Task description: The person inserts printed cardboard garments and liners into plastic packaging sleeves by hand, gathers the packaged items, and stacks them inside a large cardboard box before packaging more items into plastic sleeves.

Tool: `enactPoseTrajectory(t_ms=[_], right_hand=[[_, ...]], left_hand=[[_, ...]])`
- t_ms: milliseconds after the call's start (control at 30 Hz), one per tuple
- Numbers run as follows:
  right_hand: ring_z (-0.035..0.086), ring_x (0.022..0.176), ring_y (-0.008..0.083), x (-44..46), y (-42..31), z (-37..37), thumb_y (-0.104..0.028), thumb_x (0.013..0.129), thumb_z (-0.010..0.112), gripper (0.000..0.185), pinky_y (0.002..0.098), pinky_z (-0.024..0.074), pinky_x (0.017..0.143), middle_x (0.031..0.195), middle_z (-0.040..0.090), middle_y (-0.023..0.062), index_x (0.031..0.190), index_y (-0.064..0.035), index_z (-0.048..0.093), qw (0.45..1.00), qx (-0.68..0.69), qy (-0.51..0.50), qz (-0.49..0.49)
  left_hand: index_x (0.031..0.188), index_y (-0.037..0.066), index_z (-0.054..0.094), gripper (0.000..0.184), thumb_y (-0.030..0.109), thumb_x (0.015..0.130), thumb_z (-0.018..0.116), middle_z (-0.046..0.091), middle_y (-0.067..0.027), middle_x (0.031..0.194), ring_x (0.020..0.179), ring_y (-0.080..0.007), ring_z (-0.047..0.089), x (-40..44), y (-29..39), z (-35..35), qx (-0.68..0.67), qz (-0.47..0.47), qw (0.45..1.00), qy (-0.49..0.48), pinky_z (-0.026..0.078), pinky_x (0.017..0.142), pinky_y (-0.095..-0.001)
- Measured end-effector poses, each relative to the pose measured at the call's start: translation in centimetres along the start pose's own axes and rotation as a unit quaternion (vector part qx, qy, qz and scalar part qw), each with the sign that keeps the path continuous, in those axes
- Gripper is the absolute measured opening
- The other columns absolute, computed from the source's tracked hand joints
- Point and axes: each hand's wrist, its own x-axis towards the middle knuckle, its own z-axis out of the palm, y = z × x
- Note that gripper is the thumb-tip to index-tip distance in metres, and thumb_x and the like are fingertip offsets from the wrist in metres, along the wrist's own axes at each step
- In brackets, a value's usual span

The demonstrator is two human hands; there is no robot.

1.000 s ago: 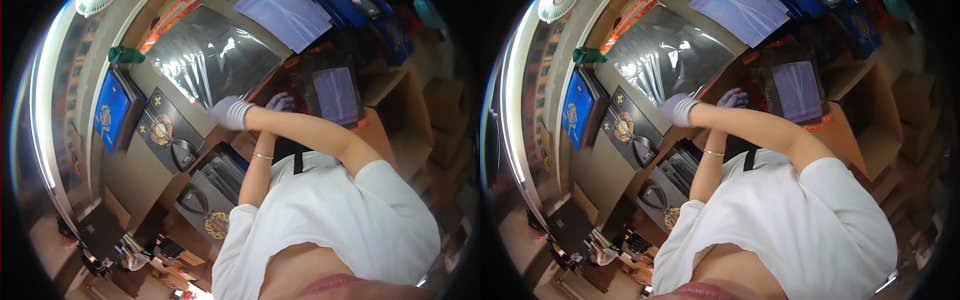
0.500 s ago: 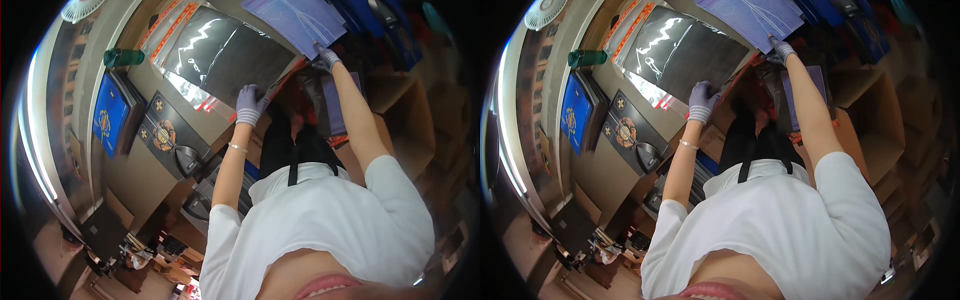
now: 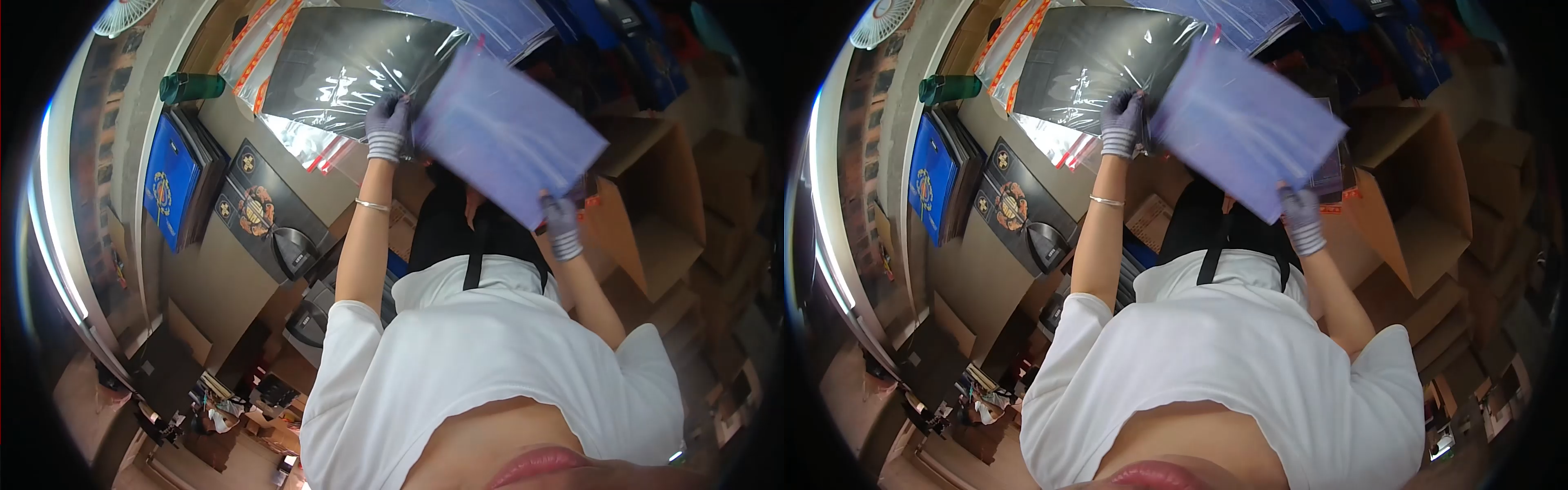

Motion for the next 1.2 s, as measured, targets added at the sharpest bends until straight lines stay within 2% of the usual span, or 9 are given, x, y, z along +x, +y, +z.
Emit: enactPoseTrajectory(t_ms=[133, 367, 467, 600, 667, 800, 900, 1000, 1200], right_hand=[[0.046, 0.061, 0.0085, -0.6, -0.5, 3.0, -0.024, 0.085, 0.054, 0.028, 0.0263, 0.0395, 0.057, 0.063, 0.052, 0.0014, 0.086, 0.0036, 0.060, 0.991, 0.031, -0.123, 0.038], [0.057, 0.076, 0.0133, 10.1, -7.2, 12.9, -0.019, 0.080, 0.054, 0.027, 0.0269, 0.0447, 0.069, 0.086, 0.062, 0.0102, 0.094, 0.0034, 0.058, 0.914, 0.198, -0.350, 0.059], [0.060, 0.070, 0.0207, 15.7, -8.9, 17.9, -0.030, 0.074, 0.064, 0.034, 0.0326, 0.0470, 0.067, 0.078, 0.064, 0.0130, 0.088, 0.0001, 0.061, 0.867, -0.102, -0.450, -0.187], [0.056, 0.094, 0.0356, 14.1, -9.5, 17.3, -0.038, 0.071, 0.063, 0.044, 0.0394, 0.0454, 0.080, 0.100, 0.060, 0.0189, 0.100, -0.0060, 0.059, 0.820, -0.384, -0.393, -0.160], [0.056, 0.097, 0.0337, 14.0, -6.9, 15.9, -0.035, 0.072, 0.061, 0.041, 0.0398, 0.0447, 0.082, 0.103, 0.059, 0.0179, 0.102, -0.0078, 0.058, 0.767, -0.512, -0.361, -0.139], [0.061, 0.085, 0.0285, 15.0, 1.0, 15.1, -0.029, 0.072, 0.064, 0.028, 0.0350, 0.0471, 0.077, 0.090, 0.063, 0.0130, 0.091, -0.0078, 0.061, 0.854, -0.337, -0.377, -0.124], [0.061, 0.082, 0.0272, 11.3, -0.1, 16.7, -0.023, 0.074, 0.062, 0.022, 0.0337, 0.0471, 0.074, 0.085, 0.063, 0.0128, 0.089, -0.0071, 0.060, 0.821, -0.291, -0.462, -0.168], [0.060, 0.081, 0.0303, 8.9, -0.4, 19.1, -0.022, 0.074, 0.060, 0.021, 0.0357, 0.0469, 0.073, 0.084, 0.062, 0.0136, 0.089, -0.0067, 0.059, 0.809, -0.247, -0.489, -0.214], [0.059, 0.083, 0.0292, 4.4, -2.0, 24.7, -0.023, 0.076, 0.056, 0.025, 0.0390, 0.0469, 0.073, 0.089, 0.061, 0.0103, 0.099, -0.0118, 0.054, 0.753, -0.344, -0.429, -0.362]], left_hand=[[0.084, -0.003, 0.061, 0.009, 0.003, 0.078, 0.062, 0.062, -0.0071, 0.077, 0.070, -0.0117, 0.057, -1.1, 2.2, 1.9, 0.010, 0.077, 0.996, 0.042, 0.046, 0.067, -0.0236], [0.083, -0.003, 0.061, 0.011, -0.001, 0.073, 0.063, 0.057, -0.0071, 0.081, 0.071, -0.0133, 0.055, -7.2, 5.1, 1.5, 0.165, 0.174, 0.970, 0.036, 0.045, 0.068, -0.0229], [0.082, -0.003, 0.061, 0.009, 0.000, 0.074, 0.062, 0.057, -0.0073, 0.082, 0.073, -0.0135, 0.055, -8.1, 4.4, 0.2, 0.155, 0.175, 0.967, 0.096, 0.046, 0.068, -0.0234], [0.080, 0.002, 0.063, 0.011, 0.011, 0.072, 0.064, 0.062, -0.0128, 0.084, 0.075, -0.0248, 0.060, -6.4, -2.4, -3.5, 0.155, 0.089, 0.981, 0.076, 0.048, 0.067, -0.0308], [0.091, 0.002, 0.064, 0.014, 0.007, 0.079, 0.058, 0.064, -0.0077, 0.087, 0.080, -0.0129, 0.059, -6.4, -4.7, -5.5, 0.216, -0.031, 0.974, 0.068, 0.046, 0.075, -0.0247], [0.096, 0.001, 0.062, 0.017, 0.008, 0.085, 0.051, 0.065, -0.0065, 0.086, 0.083, -0.0150, 0.060, -8.6, -6.2, -8.8, 0.063, 0.039, 0.992, 0.101, 0.046, 0.079, -0.0267], [0.090, 0.003, 0.062, 0.016, 0.013, 0.087, 0.051, 0.064, -0.0059, 0.075, 0.068, -0.0143, 0.061, -12.8, -6.8, -9.6, -0.207, -0.085, 0.957, 0.186, 0.048, 0.059, -0.0244], [0.085, 0.004, 0.061, 0.018, 0.017, 0.088, 0.049, 0.064, -0.0079, 0.076, 0.064, -0.0126, 0.060, -17.2, -11.2, -9.7, -0.184, -0.238, 0.914, 0.273, 0.046, 0.053, -0.0224], [0.100, 0.000, 0.059, 0.037, 0.031, 0.091, 0.041, 0.063, -0.0148, 0.096, 0.084, -0.0233, 0.061, -18.4, -11.6, -8.9, -0.357, -0.327, 0.862, 0.147, 0.048, 0.075, -0.0349]])
